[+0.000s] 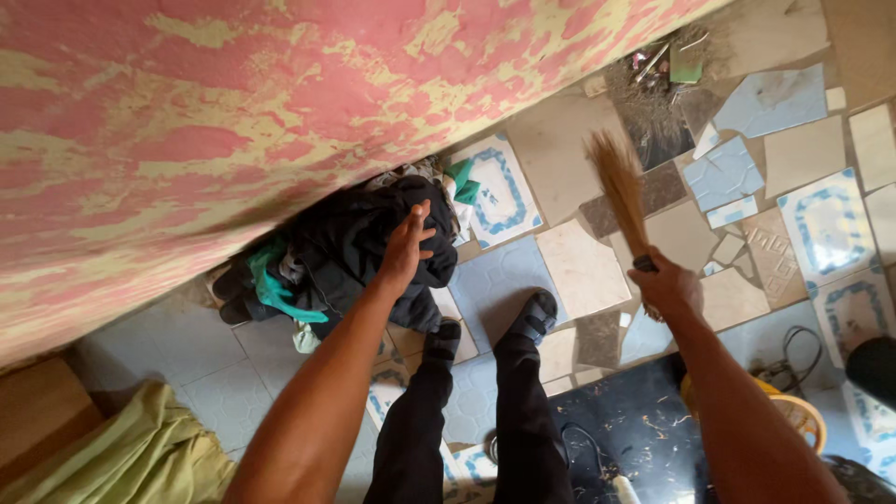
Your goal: The person sweeps debris from a tiled floor into a dustpan and sorts piles of clothing into a container.
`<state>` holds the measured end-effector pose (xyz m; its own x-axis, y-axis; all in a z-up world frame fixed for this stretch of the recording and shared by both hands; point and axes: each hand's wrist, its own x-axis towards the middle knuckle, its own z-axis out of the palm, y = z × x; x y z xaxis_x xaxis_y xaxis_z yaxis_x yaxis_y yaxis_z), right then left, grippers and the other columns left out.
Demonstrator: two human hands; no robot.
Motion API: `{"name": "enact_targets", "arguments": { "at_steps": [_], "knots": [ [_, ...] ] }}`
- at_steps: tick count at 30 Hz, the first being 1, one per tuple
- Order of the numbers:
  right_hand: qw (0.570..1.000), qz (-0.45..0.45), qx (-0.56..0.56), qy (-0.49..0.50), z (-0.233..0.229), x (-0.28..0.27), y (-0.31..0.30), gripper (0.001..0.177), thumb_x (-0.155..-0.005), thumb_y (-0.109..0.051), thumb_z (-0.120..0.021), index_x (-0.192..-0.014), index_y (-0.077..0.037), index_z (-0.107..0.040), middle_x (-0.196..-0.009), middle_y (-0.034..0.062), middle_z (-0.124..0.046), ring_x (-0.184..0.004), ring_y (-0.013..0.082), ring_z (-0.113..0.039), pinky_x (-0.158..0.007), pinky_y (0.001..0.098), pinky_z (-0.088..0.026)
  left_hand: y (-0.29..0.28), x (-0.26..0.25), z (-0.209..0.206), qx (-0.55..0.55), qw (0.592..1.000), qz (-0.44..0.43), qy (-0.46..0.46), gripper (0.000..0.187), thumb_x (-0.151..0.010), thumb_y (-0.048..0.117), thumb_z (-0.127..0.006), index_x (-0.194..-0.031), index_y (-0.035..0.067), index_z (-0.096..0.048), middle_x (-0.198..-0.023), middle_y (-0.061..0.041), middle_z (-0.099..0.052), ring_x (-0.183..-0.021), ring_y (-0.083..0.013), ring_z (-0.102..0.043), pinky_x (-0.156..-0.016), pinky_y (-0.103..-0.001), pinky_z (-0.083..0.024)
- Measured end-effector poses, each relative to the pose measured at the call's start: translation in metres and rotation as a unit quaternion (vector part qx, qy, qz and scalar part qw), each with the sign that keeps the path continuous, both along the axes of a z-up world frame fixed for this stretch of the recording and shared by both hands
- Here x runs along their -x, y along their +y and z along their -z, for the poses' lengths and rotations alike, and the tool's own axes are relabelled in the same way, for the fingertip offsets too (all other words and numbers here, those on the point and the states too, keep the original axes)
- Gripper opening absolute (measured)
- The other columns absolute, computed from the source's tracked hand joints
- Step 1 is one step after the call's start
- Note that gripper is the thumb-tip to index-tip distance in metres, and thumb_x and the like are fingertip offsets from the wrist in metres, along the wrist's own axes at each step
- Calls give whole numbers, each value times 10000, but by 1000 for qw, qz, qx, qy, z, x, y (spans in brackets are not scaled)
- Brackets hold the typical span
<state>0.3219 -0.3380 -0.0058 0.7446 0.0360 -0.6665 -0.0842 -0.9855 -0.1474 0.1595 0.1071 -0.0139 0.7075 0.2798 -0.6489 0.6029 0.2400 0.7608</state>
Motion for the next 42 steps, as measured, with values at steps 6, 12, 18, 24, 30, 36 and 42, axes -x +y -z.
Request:
{"name": "enact_targets", "arguments": {
  "at_steps": [6, 12, 18, 24, 30, 36, 42],
  "knots": [
    [988, -17, -6, 151, 20, 97, 1, 654, -855, -554, -699, -1473, -459, -507, -1095, 155, -768, -929, 315, -762, -822, 440, -621, -33, -29, -14, 45, 998, -33, -12, 961, -886, 803, -352, -1590, 150, -355, -1643, -99, -374, -1386, -348, -513, -991, -501, -520],
    [968, -126, -22, 218, 65, 109, -14, 444, -872, -505, -693, -1300, -389, -678, -1015, 39, -795, -857, 204, -762, -777, 363, -601, -50, -31, -12, 46, 998, -36, -12, 951, -904, 778, -344, -1585, 116, -357, -1630, -110, -391, -1389, -336, -512, -992, -499, -530],
    [991, -107, 62, 59, 59, -18, -12, 521, -759, -539, -809, -1230, -342, -704, -1025, 46, -761, -939, 269, -716, -812, 439, -572, -50, -17, -21, 36, 998, -55, -18, 943, -932, 761, -328, -1576, 73, -351, -1641, -133, -389, -1381, -325, -545, -952, -444, -541],
    [995, 85, -33, 25, 16, 8, 63, 421, -866, -519, -734, -1223, -298, -719, -1053, 88, -767, -965, 285, -737, -851, 448, -568, -70, -23, -65, 77, 993, -91, -16, 1015, -891, 812, -278, -1598, 83, -310, -1658, -132, -336, -1390, -298, -500, -986, -420, -512],
    [967, -102, 6, 233, 59, -20, 51, 425, -829, -461, -791, -1238, -356, -743, -1035, 50, -756, -850, 238, -715, -743, 398, -603, -88, -41, -72, 94, 991, -93, 4, 1021, -888, 817, -221, -1593, 84, -311, -1655, -122, -345, -1401, -286, -498, -1018, -441, -506],
    [992, 34, 46, 112, 53, -129, 9, 386, -915, -448, -794, -1172, -160, -775, -826, 97, -765, -568, 162, -679, -541, 313, -580, -112, -38, -57, 106, 991, -86, -12, 987, -919, 789, -219, -1589, 71, -314, -1659, -126, -349, -1409, -295, -496, -1027, -474, -494],
    [990, 10, -133, 33, 68, -70, 24, 475, -807, -493, -824, -1211, -256, -747, -1002, 62, -774, -884, 215, -733, -800, 381, -578, -131, -50, -55, 122, 988, -96, -5, 997, -908, 797, -233, -1583, 71, -334, -1651, -112, -362, -1384, -298, -510, -1009, -476, -493]
  ]
}}
